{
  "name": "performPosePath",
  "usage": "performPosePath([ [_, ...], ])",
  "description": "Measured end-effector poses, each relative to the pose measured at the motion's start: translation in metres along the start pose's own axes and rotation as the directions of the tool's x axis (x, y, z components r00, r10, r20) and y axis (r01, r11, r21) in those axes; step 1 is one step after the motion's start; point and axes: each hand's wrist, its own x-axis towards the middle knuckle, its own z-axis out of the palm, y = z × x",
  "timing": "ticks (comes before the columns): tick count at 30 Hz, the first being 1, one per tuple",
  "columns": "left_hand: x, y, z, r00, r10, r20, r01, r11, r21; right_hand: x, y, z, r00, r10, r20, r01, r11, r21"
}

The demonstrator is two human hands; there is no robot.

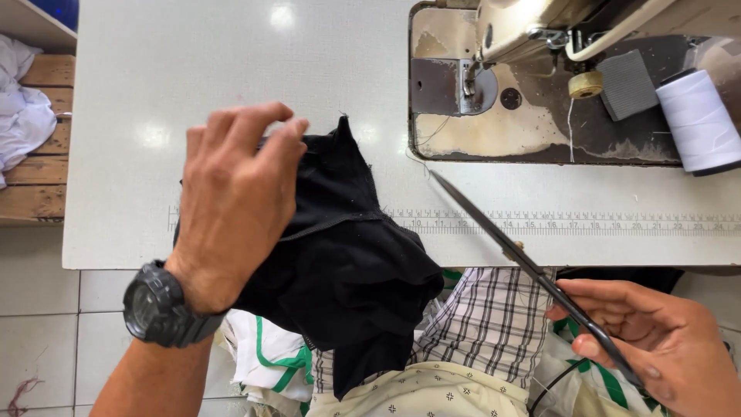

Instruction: The person is using an industrial sewing machine to reinforce seams on a black garment and then trimming the excess thread with scissors.

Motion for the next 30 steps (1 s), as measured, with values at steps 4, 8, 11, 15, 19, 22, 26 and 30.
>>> performPosePath([
  [4,0.01,-0.004,0.003,0.998,-0.04,0.04,0.045,0.991,-0.128,-0.001,0.003,-0.001,0.999,-0.047,-0.02,0.047,0.999,-0.011],
  [8,0.024,-0.001,0.015,0.985,-0.084,0.153,0.107,0.982,-0.154,-0.004,0.0,0.003,0.999,-0.032,0.002,0.032,0.999,0.0],
  [11,0.03,-0.008,0.021,0.965,-0.106,0.241,0.15,0.973,-0.173,-0.008,-0.005,0.005,1.0,0.017,0.003,-0.017,1.0,-0.006],
  [15,0.039,-0.005,0.019,0.894,-0.148,0.423,0.25,0.948,-0.198,-0.003,0.001,0.002,1.0,0.015,0.008,-0.015,1.0,0.014],
  [19,0.046,-0.006,0.016,0.865,-0.136,0.483,0.273,0.936,-0.224,0.005,0.016,-0.002,0.995,-0.091,0.041,0.091,0.996,0.0],
  [22,0.053,-0.007,0.017,0.824,-0.196,0.532,0.383,0.884,-0.268,0.002,0.011,0.0,0.998,-0.06,0.035,0.061,0.996,-0.057],
  [26,0.054,-0.007,0.03,0.864,-0.165,0.475,0.345,0.882,-0.321,0.001,0.009,0.0,0.997,-0.068,0.028,0.072,0.971,-0.228],
  [30,0.067,0.001,0.013,0.799,-0.138,0.585,0.416,0.83,-0.373,-0.002,0.004,-0.001,0.996,-0.089,-0.006,0.084,0.962,-0.259],
])
